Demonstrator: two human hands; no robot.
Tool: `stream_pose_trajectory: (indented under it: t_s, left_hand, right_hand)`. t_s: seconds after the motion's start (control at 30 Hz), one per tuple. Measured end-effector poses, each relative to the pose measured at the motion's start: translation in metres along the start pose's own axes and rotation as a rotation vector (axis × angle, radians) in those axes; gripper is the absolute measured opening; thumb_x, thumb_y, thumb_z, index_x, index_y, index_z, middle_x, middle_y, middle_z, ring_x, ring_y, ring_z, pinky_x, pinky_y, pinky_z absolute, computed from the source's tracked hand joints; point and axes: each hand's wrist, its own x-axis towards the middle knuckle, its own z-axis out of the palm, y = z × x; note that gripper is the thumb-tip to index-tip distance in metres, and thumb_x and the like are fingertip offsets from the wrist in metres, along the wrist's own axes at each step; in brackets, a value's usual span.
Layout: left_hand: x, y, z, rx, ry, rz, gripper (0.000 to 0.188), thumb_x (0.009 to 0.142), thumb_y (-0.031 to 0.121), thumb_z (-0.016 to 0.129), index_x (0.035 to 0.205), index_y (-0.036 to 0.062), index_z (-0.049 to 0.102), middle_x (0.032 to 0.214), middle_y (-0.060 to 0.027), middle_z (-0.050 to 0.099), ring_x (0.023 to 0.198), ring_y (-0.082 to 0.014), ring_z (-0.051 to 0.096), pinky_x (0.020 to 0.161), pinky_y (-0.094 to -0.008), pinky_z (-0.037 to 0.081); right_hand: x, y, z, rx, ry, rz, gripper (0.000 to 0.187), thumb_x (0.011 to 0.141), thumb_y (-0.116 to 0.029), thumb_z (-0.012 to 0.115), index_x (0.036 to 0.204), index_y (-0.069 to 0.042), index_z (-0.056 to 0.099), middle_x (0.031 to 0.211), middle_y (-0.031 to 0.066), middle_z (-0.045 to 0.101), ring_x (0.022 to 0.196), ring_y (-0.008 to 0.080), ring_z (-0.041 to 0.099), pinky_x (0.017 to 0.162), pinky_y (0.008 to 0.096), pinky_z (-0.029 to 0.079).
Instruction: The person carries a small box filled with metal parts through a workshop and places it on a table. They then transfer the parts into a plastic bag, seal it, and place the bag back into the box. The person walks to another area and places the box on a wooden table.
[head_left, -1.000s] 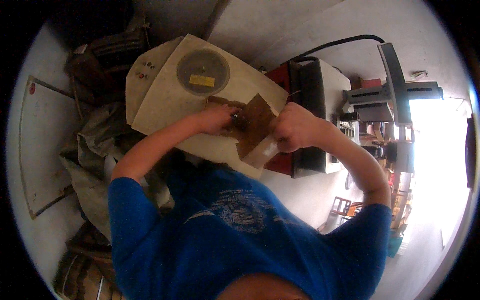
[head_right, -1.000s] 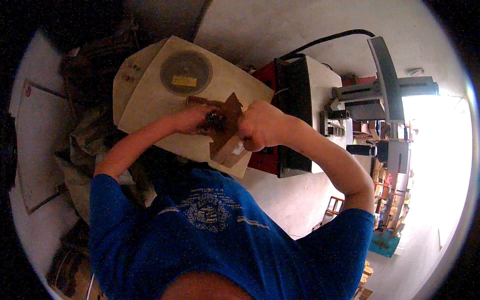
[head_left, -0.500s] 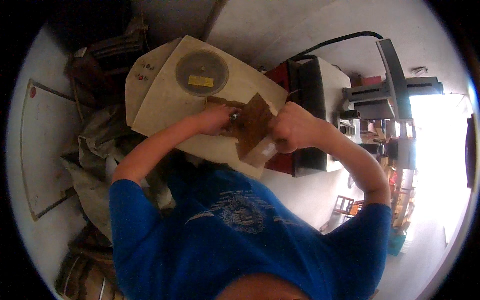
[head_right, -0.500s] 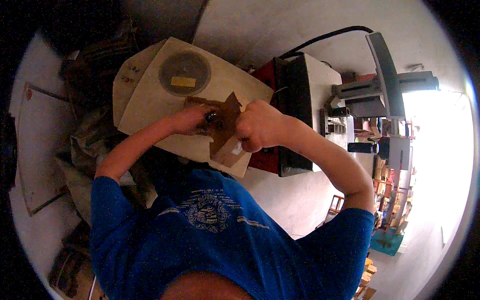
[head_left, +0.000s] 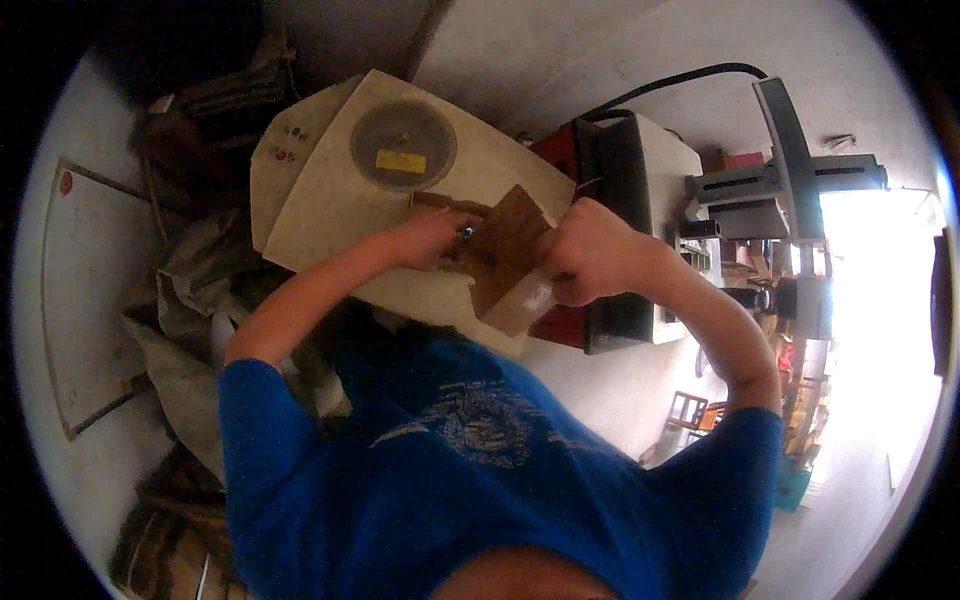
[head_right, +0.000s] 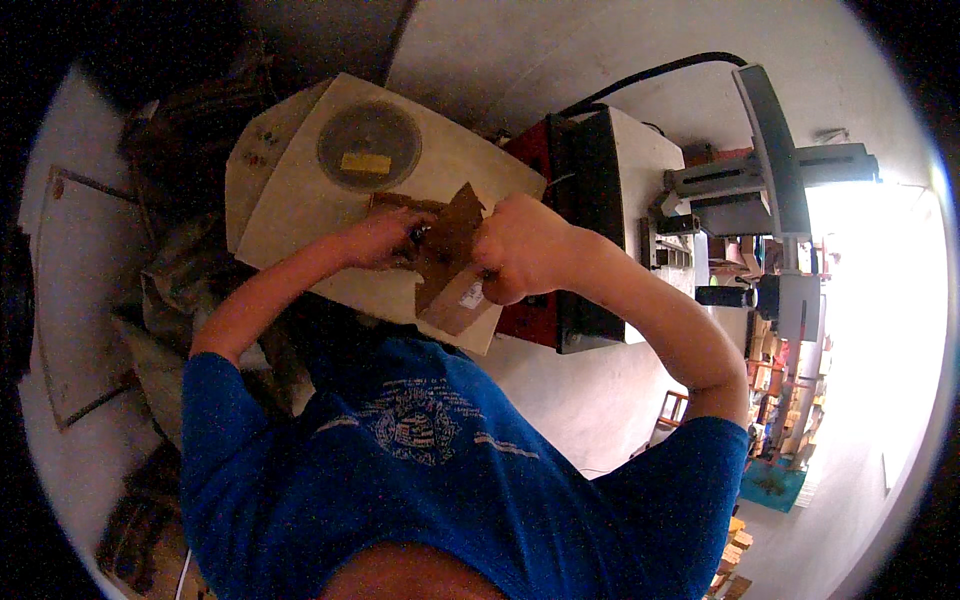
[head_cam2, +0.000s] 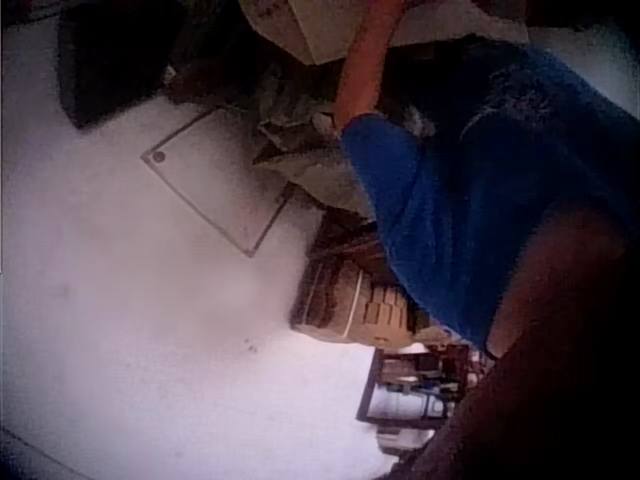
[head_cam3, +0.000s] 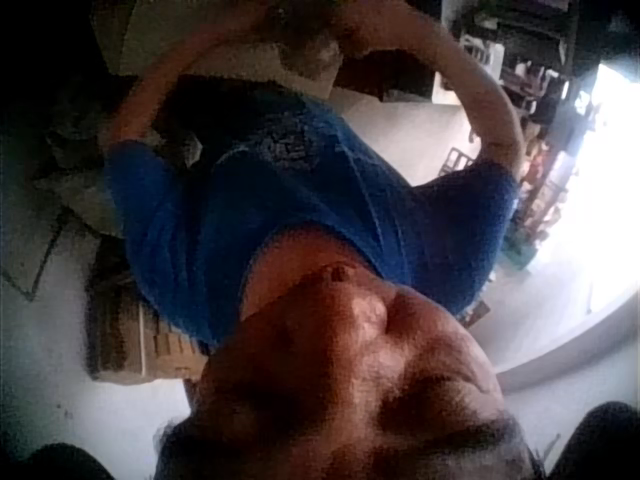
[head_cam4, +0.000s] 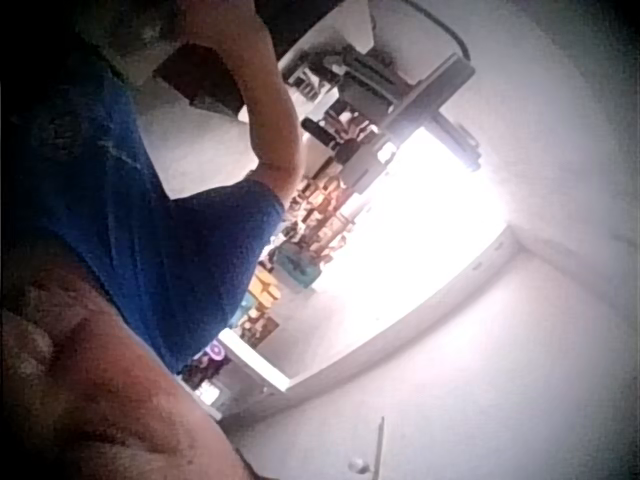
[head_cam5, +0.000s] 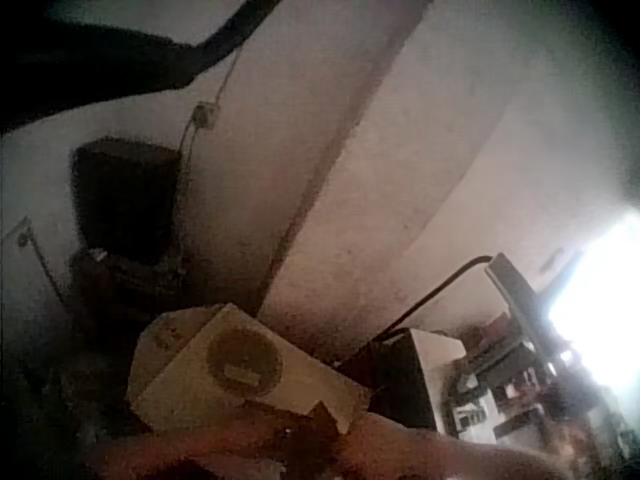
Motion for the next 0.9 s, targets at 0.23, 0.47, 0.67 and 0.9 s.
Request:
stream_pose_trajectory:
  t_s: [0.23, 0.47, 0.67, 0.9]
  left_hand:
    - [-0.001, 0.000, 0.001, -0.067, 0.027, -0.017, 0.014, 0.068, 0.020, 0.067, 0.072, 0.0069, 0.067, 0.128, -0.0083, 0.040, 0.114, -0.0268, 0.042, 0.103, -0.0471, 0.025]
    - [-0.002, 0.006, -0.008, -0.030, -0.024, -0.019, 0.011, 0.068, 0.016, 0.065, 0.078, 0.0110, 0.066, 0.129, -0.0057, 0.038, 0.115, -0.0244, 0.041, 0.103, -0.0501, 0.023]
    - [-0.009, 0.000, 0.005, 0.135, 0.065, -0.006, 0.008, 0.070, 0.014, 0.063, 0.077, 0.0115, 0.065, 0.118, -0.0087, 0.046, 0.111, -0.0258, 0.044, 0.104, -0.0510, 0.020]
    - [-0.009, 0.002, 0.003, 0.129, 0.197, 0.004, 0.004, 0.071, 0.011, 0.059, 0.071, 0.0078, 0.060, 0.087, -0.0107, 0.053, 0.090, -0.0281, 0.051, 0.086, -0.0449, 0.037]
  right_hand:
    - [0.002, -0.003, -0.005, -0.034, -0.073, 0.042, 0.017, 0.054, -0.024, 0.058, 0.054, -0.007, 0.058, 0.054, 0.0114, 0.052, 0.053, 0.0321, 0.054, 0.048, 0.0414, 0.041]
    - [-0.003, -0.001, -0.006, 0.014, -0.038, 0.096, 0.016, 0.051, -0.024, 0.060, 0.052, -0.008, 0.058, 0.057, 0.0093, 0.052, 0.053, 0.0308, 0.052, 0.048, 0.0396, 0.038]
    - [-0.050, 0.024, 0.000, 0.181, 0.388, 0.224, 0.009, 0.053, -0.012, 0.063, 0.058, -0.006, 0.059, 0.063, 0.0113, 0.055, 0.058, 0.0306, 0.055, 0.050, 0.0369, 0.042]
    - [-0.066, 0.033, 0.180, 0.318, 0.709, 0.615, 0.013, 0.054, -0.012, 0.064, 0.066, -0.006, 0.063, 0.076, 0.0121, 0.058, 0.071, 0.0301, 0.058, 0.062, 0.0374, 0.048]
